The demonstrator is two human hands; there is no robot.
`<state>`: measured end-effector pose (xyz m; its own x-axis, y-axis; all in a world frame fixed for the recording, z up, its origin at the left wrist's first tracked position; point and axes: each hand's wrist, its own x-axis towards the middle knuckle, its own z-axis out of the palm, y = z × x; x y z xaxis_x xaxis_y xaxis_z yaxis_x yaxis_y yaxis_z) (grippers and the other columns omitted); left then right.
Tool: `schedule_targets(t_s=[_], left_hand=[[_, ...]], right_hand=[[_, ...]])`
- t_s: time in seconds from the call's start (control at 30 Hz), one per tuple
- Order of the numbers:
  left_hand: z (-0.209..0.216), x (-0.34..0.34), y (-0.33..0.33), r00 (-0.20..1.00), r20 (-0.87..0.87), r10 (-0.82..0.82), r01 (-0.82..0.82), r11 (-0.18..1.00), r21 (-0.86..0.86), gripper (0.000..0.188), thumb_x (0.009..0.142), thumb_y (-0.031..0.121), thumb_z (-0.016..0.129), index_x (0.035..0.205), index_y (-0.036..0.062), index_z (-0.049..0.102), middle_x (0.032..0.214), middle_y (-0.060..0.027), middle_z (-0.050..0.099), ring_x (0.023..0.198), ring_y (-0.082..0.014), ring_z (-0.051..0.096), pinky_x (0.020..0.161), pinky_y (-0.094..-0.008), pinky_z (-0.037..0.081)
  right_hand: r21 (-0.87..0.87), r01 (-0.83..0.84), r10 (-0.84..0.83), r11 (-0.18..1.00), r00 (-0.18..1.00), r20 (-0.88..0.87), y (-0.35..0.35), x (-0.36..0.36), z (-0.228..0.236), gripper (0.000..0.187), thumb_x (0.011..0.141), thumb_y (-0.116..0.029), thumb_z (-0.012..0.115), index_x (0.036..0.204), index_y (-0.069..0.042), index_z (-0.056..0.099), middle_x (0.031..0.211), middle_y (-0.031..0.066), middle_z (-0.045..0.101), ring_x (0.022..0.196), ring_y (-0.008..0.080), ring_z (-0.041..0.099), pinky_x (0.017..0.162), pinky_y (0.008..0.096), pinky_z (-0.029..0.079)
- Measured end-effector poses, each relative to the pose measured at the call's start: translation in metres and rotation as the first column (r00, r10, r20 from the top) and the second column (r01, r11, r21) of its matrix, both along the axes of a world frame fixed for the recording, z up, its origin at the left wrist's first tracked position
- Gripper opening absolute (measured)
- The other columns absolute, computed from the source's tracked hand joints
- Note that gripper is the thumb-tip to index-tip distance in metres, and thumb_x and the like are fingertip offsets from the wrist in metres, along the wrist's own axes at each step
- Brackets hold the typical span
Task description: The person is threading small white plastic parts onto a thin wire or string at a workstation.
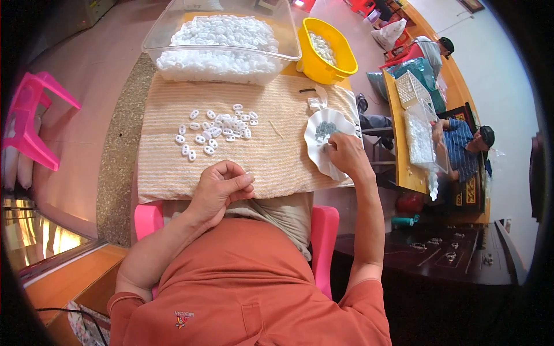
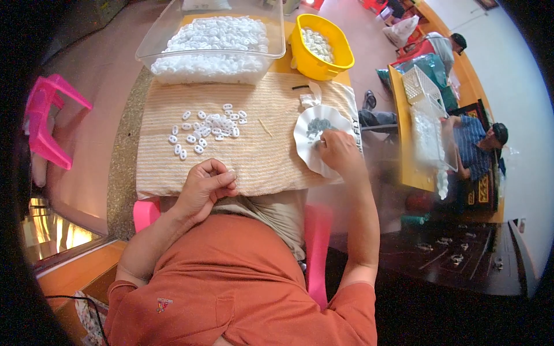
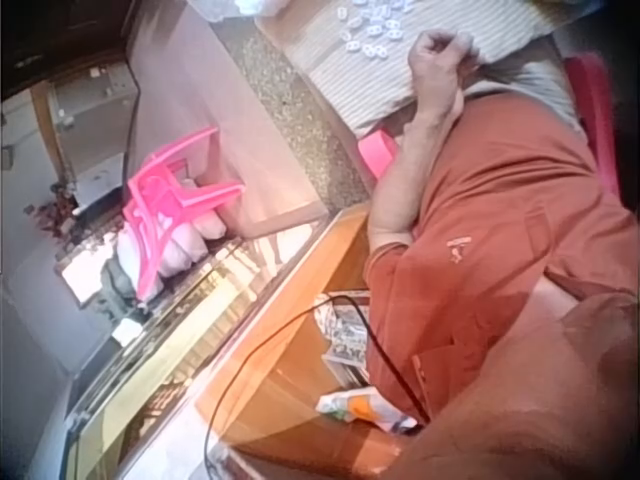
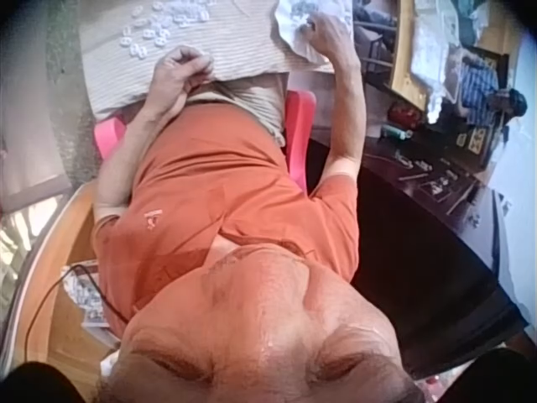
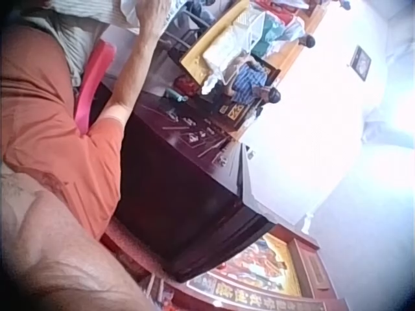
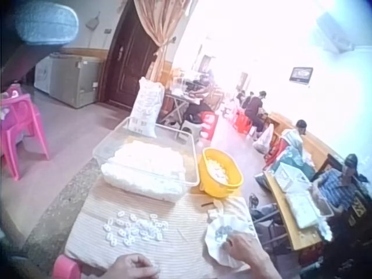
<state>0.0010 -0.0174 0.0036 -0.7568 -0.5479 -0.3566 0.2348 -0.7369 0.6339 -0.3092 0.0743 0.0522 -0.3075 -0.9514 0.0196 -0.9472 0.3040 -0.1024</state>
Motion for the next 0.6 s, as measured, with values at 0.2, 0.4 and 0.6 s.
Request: schedule_targets(t_s=[0.2,0.4,0.6], left_hand=[[0.003,0.001,0.001,1.000,0.006,-0.002,0.002,1.000,-0.002,0.009,0.085,0.002,0.064,0.085,0.0041,0.055,0.077,-0.0057,0.062,0.069,-0.0121,0.063,0.064,-0.0254,0.057],[0.001,0.001,0.001,1.000,0.010,-0.002,0.002,1.000,-0.015,0.010,0.085,0.002,0.064,0.085,0.0047,0.054,0.078,-0.0051,0.062,0.070,-0.0112,0.062,0.065,-0.0254,0.057],[0.005,0.001,0.002,0.999,-0.006,0.037,-0.037,0.999,0.010,0.012,0.085,0.003,0.065,0.095,0.0018,0.059,0.082,-0.0047,0.063,0.073,-0.0116,0.062,0.067,-0.0257,0.057]], right_hand=[[-0.236,-0.039,0.061,0.971,0.995,0.084,0.010,-0.001,0.006,0.016,0.076,-0.003,0.059,0.090,0.000,0.066,0.083,0.0189,0.064,0.077,0.0342,0.064,0.069,0.0371,0.050],[-0.317,0.124,0.021,0.940,0.908,0.418,0.015,0.016,0.002,0.010,0.086,-0.003,0.058,0.095,0.003,0.060,0.078,0.0109,0.063,0.073,0.0169,0.065,0.066,0.0274,0.049],[-0.247,0.159,0.142,0.956,0.485,0.863,0.012,0.071,-0.013,0.009,0.090,-0.004,0.059,0.096,0.004,0.059,0.082,0.0040,0.060,0.076,0.0120,0.062,0.070,0.0242,0.050]])
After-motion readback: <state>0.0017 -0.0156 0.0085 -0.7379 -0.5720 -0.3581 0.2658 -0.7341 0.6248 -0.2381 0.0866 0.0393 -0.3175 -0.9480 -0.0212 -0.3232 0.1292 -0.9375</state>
